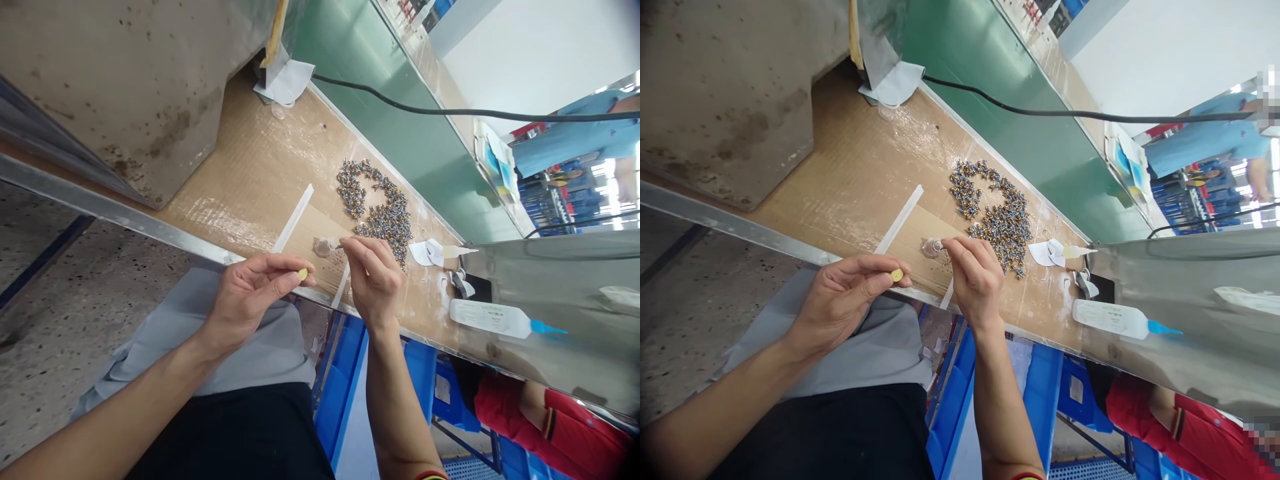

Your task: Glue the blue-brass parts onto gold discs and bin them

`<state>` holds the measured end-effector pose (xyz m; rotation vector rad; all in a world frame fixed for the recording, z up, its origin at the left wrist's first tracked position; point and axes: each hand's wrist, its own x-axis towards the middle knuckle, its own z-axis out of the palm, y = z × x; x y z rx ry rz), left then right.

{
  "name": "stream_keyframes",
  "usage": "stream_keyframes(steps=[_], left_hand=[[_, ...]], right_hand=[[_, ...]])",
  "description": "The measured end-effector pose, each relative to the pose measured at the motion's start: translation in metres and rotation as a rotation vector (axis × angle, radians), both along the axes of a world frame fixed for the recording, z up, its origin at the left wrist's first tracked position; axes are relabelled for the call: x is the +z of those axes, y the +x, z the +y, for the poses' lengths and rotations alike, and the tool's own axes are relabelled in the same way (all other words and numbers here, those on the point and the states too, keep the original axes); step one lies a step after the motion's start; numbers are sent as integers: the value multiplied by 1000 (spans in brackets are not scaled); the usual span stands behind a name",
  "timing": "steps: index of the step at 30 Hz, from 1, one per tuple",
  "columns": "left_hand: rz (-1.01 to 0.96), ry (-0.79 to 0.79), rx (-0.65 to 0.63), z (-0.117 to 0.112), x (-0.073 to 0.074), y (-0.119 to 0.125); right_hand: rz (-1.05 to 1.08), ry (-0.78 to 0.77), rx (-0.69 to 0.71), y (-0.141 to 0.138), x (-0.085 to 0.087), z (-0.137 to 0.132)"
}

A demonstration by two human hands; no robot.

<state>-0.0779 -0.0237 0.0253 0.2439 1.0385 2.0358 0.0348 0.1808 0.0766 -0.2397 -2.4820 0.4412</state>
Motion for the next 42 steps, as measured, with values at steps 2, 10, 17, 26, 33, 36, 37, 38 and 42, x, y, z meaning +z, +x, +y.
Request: stream_keyframes(steps=[2,10,17,26,33,36,37,38,42], left_hand=[[7,5,-5,0,-1,0],[-15,15,0,-1,2,0],[-13,20,1,0,1,0],[-7,19,-6,-1,2,0],[1,20,-6,-1,-2,0],[-14,23,-13,-1,-1,0],[-18,23,-16,-1,0,0],[-18,23,-18,0,0,0],[-7,18,-10,-1,2,0]], right_hand=[[-6,4,3,1,0,0],[-9,13,-8,1,-1,0],[-14,4,-13,0,1,-2],[34,-50,-49,2,1,-2],[47,2,-77,5,-3,-1],[57,35,-86,4,-4,-2],[60,39,-88,4,-5,-2],[62,41,-87,4,-5,-2],[55,46,-79,4,-5,-2]])
